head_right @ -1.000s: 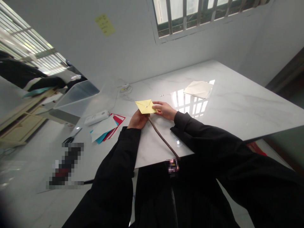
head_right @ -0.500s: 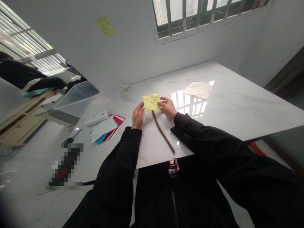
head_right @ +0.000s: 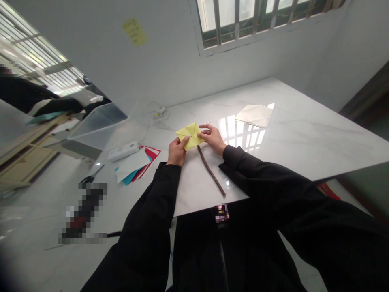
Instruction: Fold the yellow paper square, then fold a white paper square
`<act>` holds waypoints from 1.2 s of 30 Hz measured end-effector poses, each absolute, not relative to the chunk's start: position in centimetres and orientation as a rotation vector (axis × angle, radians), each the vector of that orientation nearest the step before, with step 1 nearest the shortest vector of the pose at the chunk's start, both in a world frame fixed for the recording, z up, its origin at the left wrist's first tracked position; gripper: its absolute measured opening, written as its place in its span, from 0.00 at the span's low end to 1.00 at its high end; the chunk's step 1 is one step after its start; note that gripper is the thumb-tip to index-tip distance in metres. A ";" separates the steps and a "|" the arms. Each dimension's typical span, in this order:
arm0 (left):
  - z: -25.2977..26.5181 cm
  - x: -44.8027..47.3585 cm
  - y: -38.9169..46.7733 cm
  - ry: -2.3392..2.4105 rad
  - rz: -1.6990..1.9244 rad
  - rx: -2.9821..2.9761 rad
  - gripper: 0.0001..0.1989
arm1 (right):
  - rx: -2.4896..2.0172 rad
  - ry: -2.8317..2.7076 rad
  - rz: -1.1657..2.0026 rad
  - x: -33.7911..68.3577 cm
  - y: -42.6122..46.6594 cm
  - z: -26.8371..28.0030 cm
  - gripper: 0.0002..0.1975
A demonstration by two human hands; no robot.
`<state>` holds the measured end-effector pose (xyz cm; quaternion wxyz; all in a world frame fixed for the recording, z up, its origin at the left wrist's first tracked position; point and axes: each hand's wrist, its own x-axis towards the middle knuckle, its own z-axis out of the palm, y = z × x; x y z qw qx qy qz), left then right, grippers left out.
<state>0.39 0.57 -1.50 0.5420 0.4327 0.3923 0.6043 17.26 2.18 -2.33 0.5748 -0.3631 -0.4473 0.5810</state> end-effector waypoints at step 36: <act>-1.7 0.1 0.5 0.978 1.398 1.108 0.30 | -0.967 -1.587 0.780 17.5 1.3 -1.6 0.15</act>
